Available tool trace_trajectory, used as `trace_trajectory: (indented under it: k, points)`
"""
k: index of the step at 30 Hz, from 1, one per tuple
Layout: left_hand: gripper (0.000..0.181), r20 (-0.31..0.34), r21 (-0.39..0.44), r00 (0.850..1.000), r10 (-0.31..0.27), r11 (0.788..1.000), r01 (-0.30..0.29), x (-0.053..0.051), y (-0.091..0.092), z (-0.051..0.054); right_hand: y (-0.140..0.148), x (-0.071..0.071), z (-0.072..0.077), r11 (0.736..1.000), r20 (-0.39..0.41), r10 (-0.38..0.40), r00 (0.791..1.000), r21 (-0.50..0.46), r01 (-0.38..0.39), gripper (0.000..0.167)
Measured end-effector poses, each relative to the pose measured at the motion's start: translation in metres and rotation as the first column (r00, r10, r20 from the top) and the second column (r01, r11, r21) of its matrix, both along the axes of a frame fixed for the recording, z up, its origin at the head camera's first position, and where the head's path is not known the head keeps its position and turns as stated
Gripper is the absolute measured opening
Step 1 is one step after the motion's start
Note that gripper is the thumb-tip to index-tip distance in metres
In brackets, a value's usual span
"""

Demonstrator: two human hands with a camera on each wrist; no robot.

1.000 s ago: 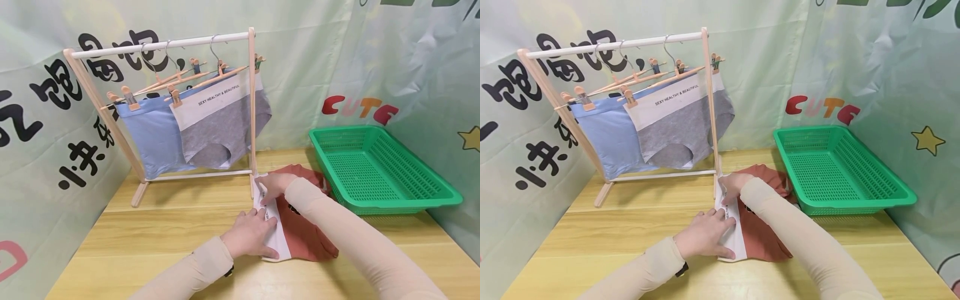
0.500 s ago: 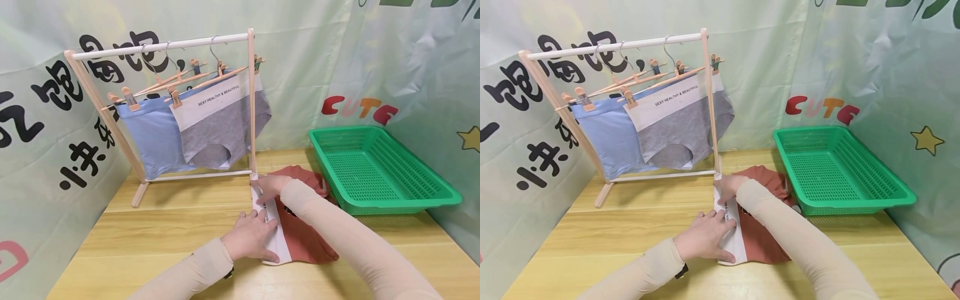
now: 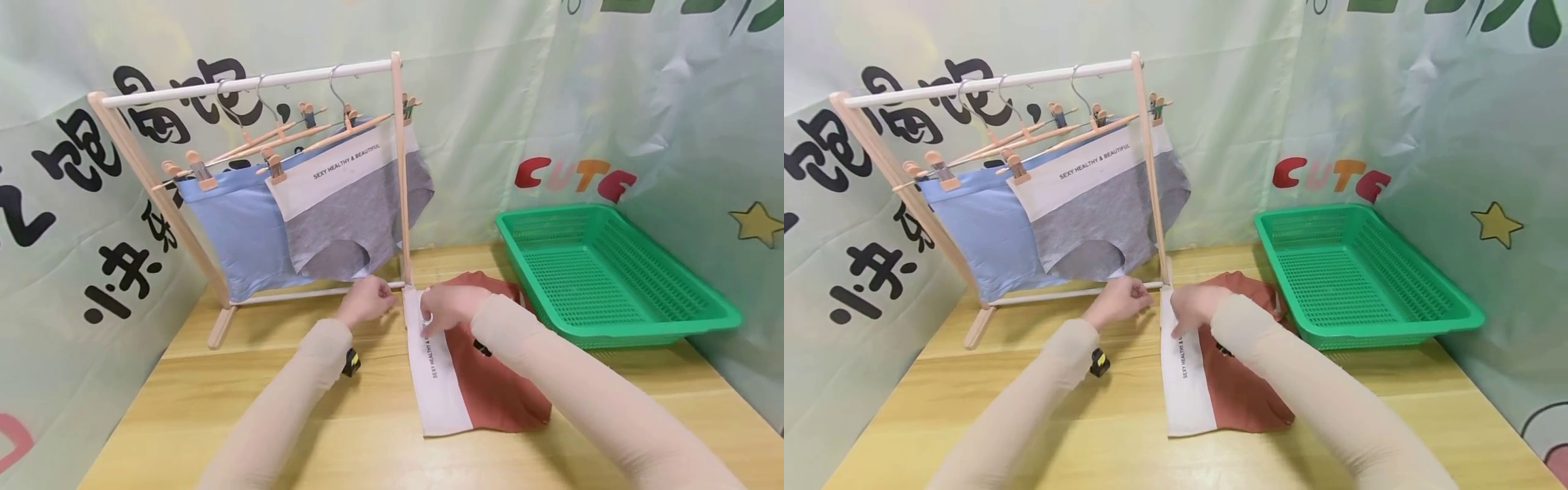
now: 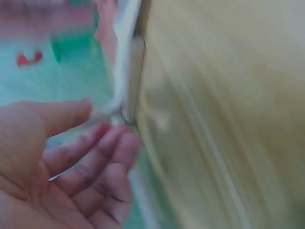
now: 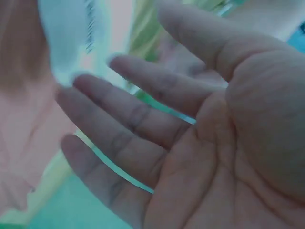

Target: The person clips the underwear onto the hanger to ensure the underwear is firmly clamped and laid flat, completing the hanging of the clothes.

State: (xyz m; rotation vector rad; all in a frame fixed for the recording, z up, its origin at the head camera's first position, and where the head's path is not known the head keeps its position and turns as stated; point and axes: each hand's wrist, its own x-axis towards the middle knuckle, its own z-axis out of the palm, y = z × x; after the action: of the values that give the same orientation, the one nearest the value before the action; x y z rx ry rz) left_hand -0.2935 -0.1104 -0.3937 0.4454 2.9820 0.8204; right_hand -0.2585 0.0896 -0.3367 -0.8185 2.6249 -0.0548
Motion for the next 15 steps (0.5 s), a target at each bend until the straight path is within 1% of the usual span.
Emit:
trace_trajectory:
  k: [2, 3, 5, 6, 8, 10, 13, 15]
  points:
    - [0.018, -0.005, 0.060, 0.997, 0.074, 0.996, -0.073, -0.016, 0.000, -0.007, -0.003, 0.016, -0.002, 1.000, 0.007, 0.029, 1.000, -0.003, -0.029, 0.023]
    - [0.021, -0.003, 0.087, 0.995, 0.098, 0.991, -0.097, -0.022, 0.001, -0.010, -0.006, 0.024, -0.004, 0.999, 0.011, 0.040, 0.999, -0.008, -0.040, 0.022]
    - [0.025, -0.003, 0.128, 0.989, 0.147, 0.981, -0.145, -0.030, 0.006, -0.017, -0.012, 0.039, -0.009, 0.998, 0.033, 0.057, 0.998, -0.023, -0.057, 0.024]
    - [0.027, -0.004, 0.135, 0.986, 0.167, 0.977, -0.165, -0.033, 0.008, -0.020, -0.014, 0.045, -0.011, 0.997, 0.037, 0.070, 0.997, -0.030, -0.069, 0.025]
    - [0.030, 0.002, 0.151, 0.982, 0.189, 0.971, -0.187, -0.038, 0.014, -0.024, -0.019, 0.058, -0.015, 0.994, 0.035, 0.100, 0.994, -0.041, -0.098, 0.028]
    - [0.028, 0.001, 0.153, 0.979, 0.203, 0.968, -0.201, -0.040, 0.020, -0.027, -0.023, 0.069, -0.020, 0.989, 0.032, 0.138, 0.990, -0.050, -0.136, 0.029]
    - [0.021, -0.018, 0.140, 0.974, 0.224, 0.965, -0.220, -0.042, 0.027, -0.028, -0.025, 0.082, -0.026, 0.981, 0.042, 0.187, 0.981, -0.057, -0.185, 0.030]
    - [0.015, -0.028, 0.130, 0.969, 0.244, 0.962, -0.239, -0.043, 0.030, -0.029, -0.024, 0.087, -0.030, 0.976, 0.052, 0.212, 0.976, -0.054, -0.210, 0.031]
